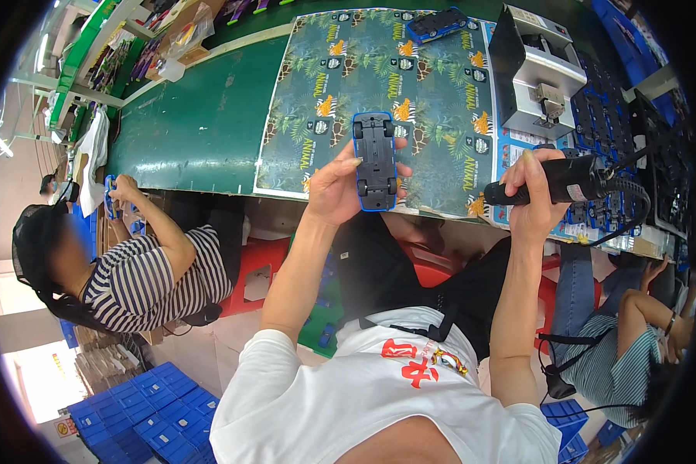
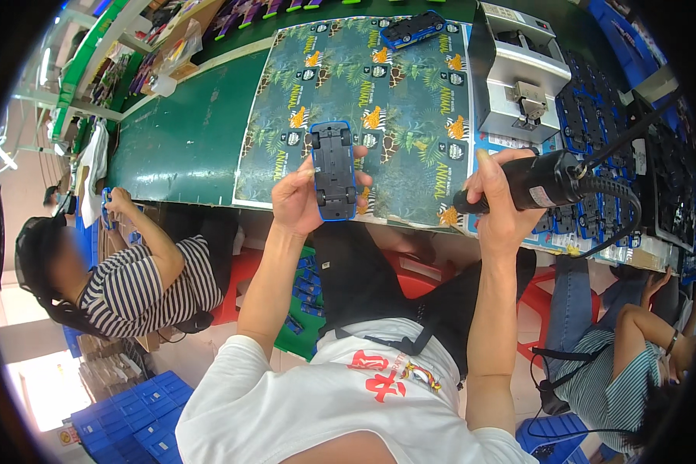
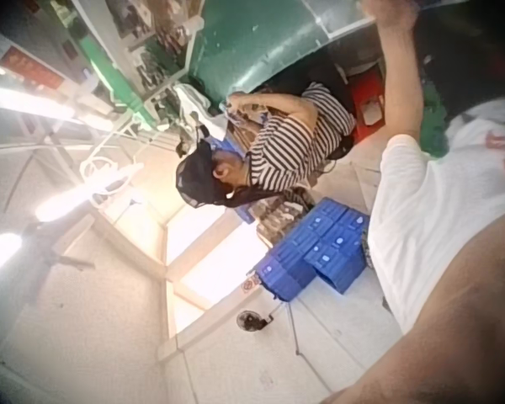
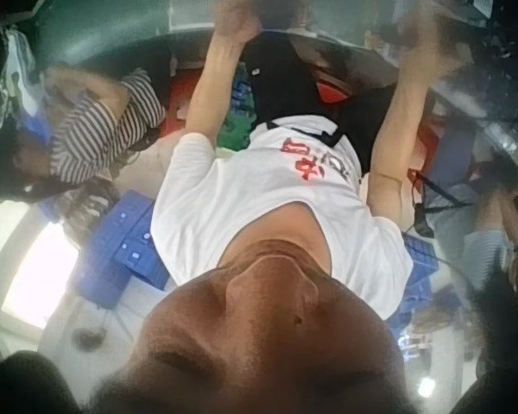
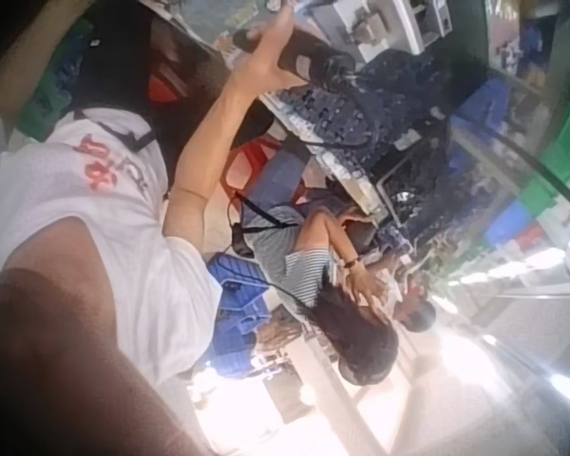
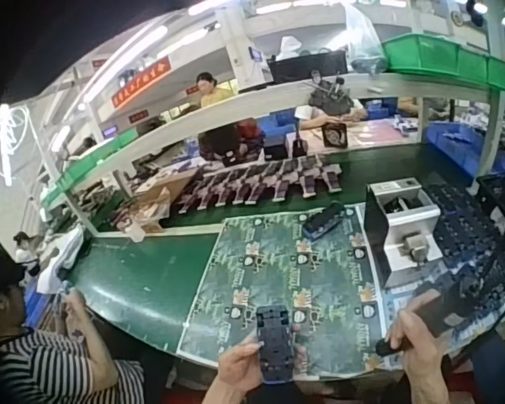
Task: Assembling small plastic toy cars on a production line using an electric screwdriver to fasten components.
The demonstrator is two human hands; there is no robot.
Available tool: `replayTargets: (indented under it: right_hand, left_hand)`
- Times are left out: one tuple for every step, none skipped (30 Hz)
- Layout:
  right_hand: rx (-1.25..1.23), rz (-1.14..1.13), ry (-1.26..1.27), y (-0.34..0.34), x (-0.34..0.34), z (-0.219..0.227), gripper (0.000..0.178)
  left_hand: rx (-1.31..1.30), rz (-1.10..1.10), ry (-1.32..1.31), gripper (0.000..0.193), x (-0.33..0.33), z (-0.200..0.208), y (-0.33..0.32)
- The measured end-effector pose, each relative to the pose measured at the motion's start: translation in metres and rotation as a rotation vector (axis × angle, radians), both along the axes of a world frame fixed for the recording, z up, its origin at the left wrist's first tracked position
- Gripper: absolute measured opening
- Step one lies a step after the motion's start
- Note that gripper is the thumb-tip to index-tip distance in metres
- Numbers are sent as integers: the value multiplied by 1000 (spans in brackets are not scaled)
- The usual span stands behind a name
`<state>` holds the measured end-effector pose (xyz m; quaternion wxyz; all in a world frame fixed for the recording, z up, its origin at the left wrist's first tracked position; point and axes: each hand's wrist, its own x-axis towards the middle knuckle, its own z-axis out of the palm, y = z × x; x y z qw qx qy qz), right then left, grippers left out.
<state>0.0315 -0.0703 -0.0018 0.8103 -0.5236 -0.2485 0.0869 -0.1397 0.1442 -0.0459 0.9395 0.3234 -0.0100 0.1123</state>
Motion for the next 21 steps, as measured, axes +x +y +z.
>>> replayTargets:
  right_hand:
    - [0,1,-1,0,0,0,10]
    - [5,6,-5,0,0,0,9]
    - [12,13,-9,1,0,0,9]
    - [14,17,-10,1,0,1,9]
    - [10,17,-17,1,0,1,9]
    - [4,15,-24,1,0,1,9]
    - [4,15,-24,1,0,1,9]
    - [5,14,-27,1,0,0,9]
    - [5,12,-29,1,0,0,9]
    - [4,12,-30,1,1,0,9]
    - [3,13,-28,0,1,0,9]
    - [2,15,-24,0,1,0,9]
    - [2,15,-25,0,1,0,9]
    - [-1,9,-28,1,0,0,10]
    - [-5,0,-31,0,0,0,10]
    - [-6,-2,-32,0,0,0,10]
    - [-4,-1,-26,1,0,1,10]
    - [0,0,-19,1,0,1,10]
    - [0,-1,-18,1,-1,1,10]
    - [-4,-9,-17,1,-1,1,10]
    - [-7,-16,-15,1,-1,1,10]
  left_hand:
    - [-4,4,4,68,0,0,-1]
    - [-8,8,8,69,1,-1,-1]
    - [-6,12,8,69,0,0,-1]
    - [-37,0,-3,67,0,0,-1]
    - [-69,-12,-15,65,0,1,-1]
    - [-69,-12,-15,65,0,1,-1]
    - [-81,-11,-18,65,0,0,-1]
    - [-93,-11,-22,65,0,-1,-1]
    - [-94,-11,-23,65,0,-2,-1]
    - [-100,-12,-22,65,0,-3,-1]
    - [-105,-13,-22,65,0,-3,-1]
    - [-105,-12,-22,65,0,-4,-1]
    - [-114,-7,-15,65,0,-5,0]
    - [-122,-2,-9,66,0,-5,0]
    - [-123,-4,-9,66,-1,-7,0]
    - [-141,1,-2,66,-2,-8,0]
    - [-159,6,5,66,-2,-9,0]
    - [-159,5,6,66,-3,-9,0]
    - [-143,13,1,66,-4,-10,0]
    - [-128,21,-4,66,-5,-10,0]
    - [-128,22,-4,66,-5,-10,0]
